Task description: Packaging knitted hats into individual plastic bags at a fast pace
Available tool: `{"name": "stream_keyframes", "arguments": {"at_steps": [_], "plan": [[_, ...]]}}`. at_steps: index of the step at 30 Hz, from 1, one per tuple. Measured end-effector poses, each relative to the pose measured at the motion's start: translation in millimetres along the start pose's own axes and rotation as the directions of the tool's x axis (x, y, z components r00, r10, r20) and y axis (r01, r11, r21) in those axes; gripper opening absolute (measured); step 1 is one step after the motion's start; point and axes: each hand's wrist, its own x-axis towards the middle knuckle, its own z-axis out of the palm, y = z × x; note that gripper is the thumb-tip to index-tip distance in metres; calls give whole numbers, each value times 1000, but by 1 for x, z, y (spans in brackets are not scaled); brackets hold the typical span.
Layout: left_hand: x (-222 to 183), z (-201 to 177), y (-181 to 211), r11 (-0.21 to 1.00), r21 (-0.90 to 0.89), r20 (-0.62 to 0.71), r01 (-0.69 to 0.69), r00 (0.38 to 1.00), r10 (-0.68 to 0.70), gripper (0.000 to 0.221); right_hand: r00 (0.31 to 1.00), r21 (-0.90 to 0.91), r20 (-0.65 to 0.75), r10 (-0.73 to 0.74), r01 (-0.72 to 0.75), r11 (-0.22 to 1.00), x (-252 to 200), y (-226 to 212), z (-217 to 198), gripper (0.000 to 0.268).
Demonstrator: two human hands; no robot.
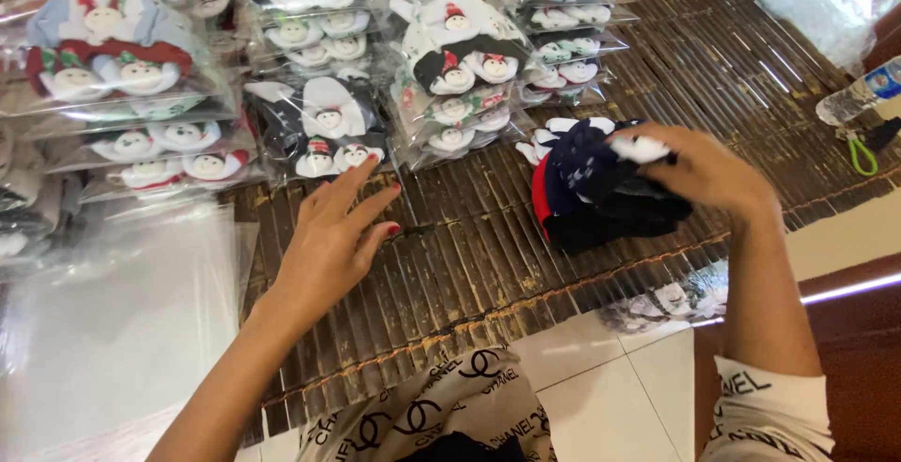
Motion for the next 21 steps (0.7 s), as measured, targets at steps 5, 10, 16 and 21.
{"name": "stream_keyframes", "arguments": {"at_steps": [5, 10, 16, 21], "plan": [[-8, -31, 21, 890, -398, 145, 223, 973, -179, 35, 977, 34, -202, -76, 84, 996, 18, 19, -33, 54], [-32, 24, 6, 600, -731, 277, 325, 945, -174, 49, 868, 284, -444, -220, 369, 885, 18, -99, -7, 39], [-57, 55, -16, -542, -784, 534, 301, 772, -344, 101, 563, -361, -586, -584, 463, 809, 40, -172, 117, 49], [-80, 52, -54, -583, -742, 669, 331, 415, -616, 79, 823, -71, 373, -429, 487, 871, 15, -228, 199, 77]]}}
